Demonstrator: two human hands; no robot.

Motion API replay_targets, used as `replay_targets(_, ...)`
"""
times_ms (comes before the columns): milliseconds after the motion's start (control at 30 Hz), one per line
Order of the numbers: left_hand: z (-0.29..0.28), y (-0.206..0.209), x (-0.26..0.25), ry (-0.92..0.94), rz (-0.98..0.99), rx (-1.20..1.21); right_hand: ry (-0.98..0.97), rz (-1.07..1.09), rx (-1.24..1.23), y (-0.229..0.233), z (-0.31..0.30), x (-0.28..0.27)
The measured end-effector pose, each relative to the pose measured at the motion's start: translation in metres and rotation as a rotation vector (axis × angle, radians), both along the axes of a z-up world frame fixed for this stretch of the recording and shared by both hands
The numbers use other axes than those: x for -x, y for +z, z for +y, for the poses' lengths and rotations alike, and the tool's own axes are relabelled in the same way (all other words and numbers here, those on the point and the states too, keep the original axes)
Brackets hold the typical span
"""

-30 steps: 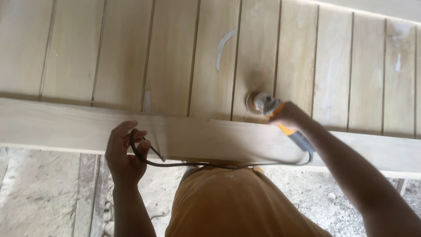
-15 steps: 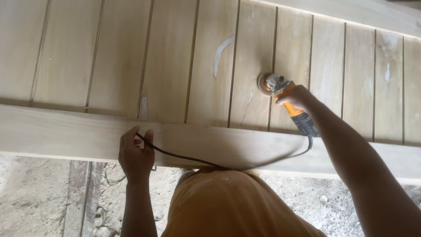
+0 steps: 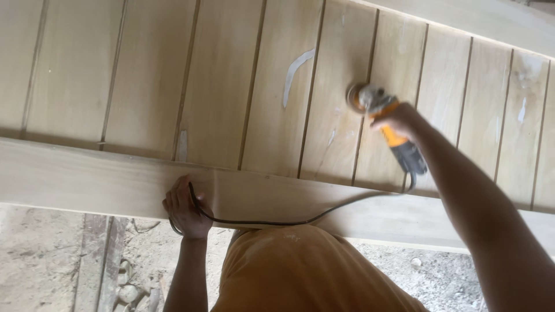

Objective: The person uses an electric sander to smooth the surface of a wooden door panel. They move the sander across the slats and frame, occasionally repositioning the door and adjusting their stance to reach different areas.

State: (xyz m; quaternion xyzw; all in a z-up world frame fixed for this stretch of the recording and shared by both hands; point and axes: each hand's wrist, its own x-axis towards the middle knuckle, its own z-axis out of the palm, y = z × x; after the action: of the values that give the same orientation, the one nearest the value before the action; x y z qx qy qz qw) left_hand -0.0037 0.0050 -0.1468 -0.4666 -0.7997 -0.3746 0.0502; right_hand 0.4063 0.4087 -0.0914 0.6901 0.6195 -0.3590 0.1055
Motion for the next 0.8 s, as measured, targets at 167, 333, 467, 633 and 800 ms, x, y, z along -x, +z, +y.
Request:
replay_targets(167, 0.002, 0.000, 0.002, -0.022, 0.011, -0.001, 0.062, -0.046, -0.019, 0.001, -0.022, -0.002)
replay_targets(333, -0.001, 0.012, 0.000, -0.061, -0.026, -0.050, -0.136, 0.002, -0.011, 0.010, -0.009, 0.007)
replay_targets(467, 0.000, 0.013, 0.001, -0.059, -0.042, -0.128, 0.045, -0.001, -0.021, 0.010, -0.063, 0.011)
replay_targets(633, -0.003, 0.012, 0.003, -0.073, -0.063, -0.145, 0.009, -0.077, 0.069, 0.011, -0.123, 0.008)
replay_targets(800, -0.004, 0.009, 0.003, -0.088, -0.059, -0.144, 0.069, -0.065, 0.075, -0.001, -0.160, -0.012)
